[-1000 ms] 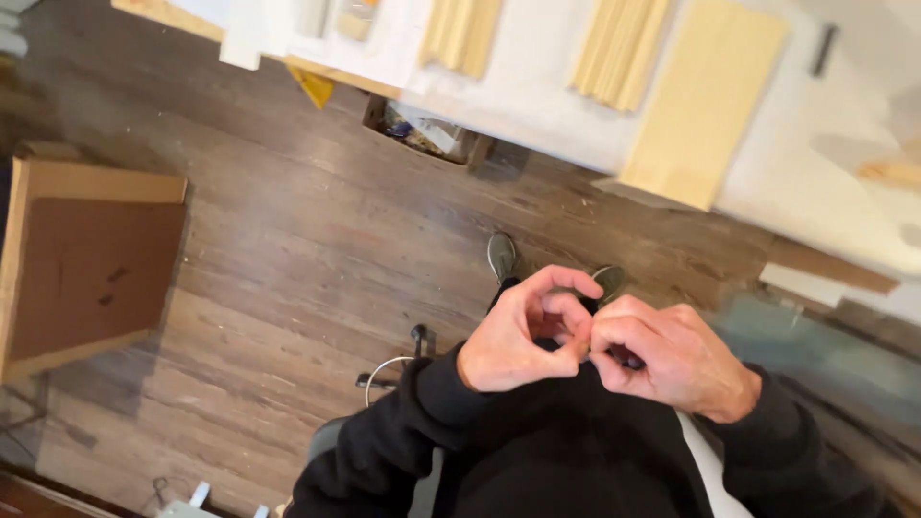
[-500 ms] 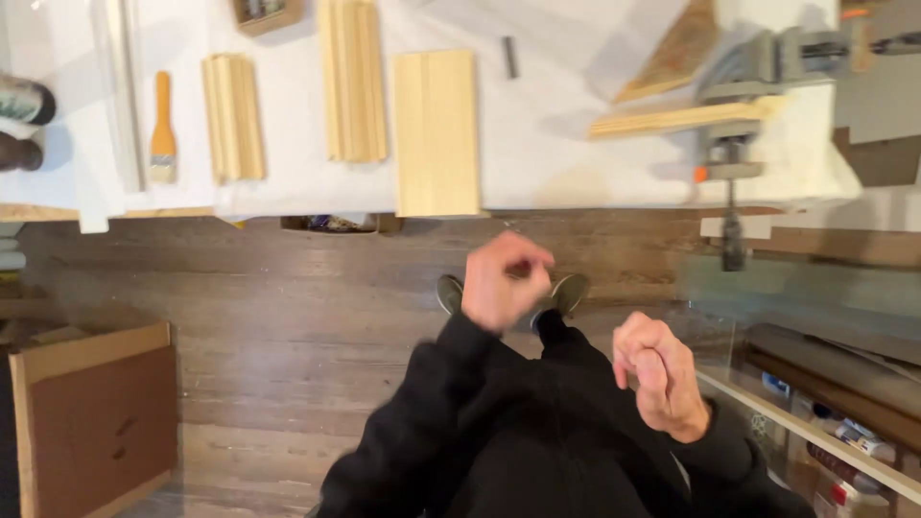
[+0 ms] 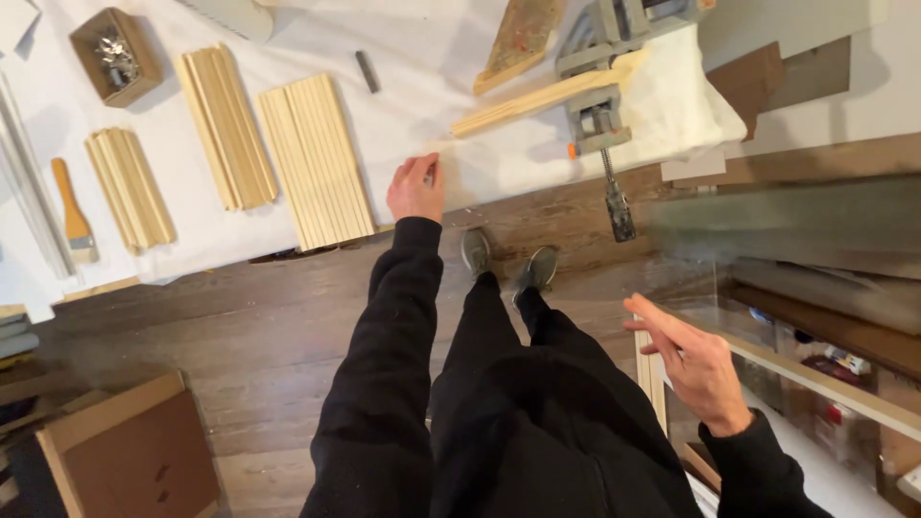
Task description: The person applies glue to mitered wood frame corners, seats each corner in a corner vise, taps the joint with a hammer, trims excess wood with a utility knife, and stacks the finished corner assemblies on the work table.
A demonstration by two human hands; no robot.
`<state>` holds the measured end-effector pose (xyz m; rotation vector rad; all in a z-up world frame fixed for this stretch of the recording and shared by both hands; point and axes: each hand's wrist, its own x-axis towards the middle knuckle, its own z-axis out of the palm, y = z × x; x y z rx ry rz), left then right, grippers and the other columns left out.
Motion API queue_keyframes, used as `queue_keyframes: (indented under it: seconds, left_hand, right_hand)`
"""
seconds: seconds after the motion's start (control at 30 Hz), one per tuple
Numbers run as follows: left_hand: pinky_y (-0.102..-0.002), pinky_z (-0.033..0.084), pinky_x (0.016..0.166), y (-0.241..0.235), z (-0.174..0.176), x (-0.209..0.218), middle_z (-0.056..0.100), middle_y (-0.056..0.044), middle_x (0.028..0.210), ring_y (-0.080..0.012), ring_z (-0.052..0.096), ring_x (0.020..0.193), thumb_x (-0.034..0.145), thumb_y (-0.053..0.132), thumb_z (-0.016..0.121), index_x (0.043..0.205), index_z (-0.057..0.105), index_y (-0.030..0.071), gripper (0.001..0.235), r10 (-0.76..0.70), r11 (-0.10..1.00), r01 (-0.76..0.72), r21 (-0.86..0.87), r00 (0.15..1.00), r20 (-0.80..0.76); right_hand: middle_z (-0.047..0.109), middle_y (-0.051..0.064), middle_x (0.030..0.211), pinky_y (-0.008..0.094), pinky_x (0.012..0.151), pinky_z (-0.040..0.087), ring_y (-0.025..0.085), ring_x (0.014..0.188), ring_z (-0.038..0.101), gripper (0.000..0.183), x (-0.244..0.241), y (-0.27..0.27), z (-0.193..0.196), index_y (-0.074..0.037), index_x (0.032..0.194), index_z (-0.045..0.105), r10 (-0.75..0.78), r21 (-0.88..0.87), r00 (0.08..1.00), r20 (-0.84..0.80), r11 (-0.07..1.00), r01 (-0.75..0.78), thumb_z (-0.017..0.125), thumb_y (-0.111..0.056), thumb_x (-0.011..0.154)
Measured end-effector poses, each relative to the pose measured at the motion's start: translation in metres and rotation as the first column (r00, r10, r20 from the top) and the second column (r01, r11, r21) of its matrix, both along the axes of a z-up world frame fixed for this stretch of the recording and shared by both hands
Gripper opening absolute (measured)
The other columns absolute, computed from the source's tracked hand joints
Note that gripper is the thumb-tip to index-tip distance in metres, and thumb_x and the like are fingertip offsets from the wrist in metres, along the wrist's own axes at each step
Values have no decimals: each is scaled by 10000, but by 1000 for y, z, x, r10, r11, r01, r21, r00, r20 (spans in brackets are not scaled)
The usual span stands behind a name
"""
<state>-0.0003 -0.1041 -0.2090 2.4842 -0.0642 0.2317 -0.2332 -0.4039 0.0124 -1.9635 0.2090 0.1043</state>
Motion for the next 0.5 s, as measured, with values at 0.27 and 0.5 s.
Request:
queue_keyframes:
  seconds: [0.27,0.5]
  left_hand:
    - [-382,571,792,22,-14,-2,755,-43,1005,-244,702,945,943,204,727,1139,764,170,202,-21,993,16,120,999,44]
    - [-336,590,825,67,-6,91,778,-5,1014,-199,727,955,883,264,798,1174,748,176,309,133,985,-136,-104,991,-35]
  right_hand:
    - [756,54,765,259,594,567,170,595,734,166,-23,-14,-49,0,964,794,-190,-245,977,-97,956,162,739,-156,972]
    - [759,33,1047,243,643,586,126,831,744,289,32,2,-14,5,1217,702,-90,-151,983,-161,986,65,522,-144,1046]
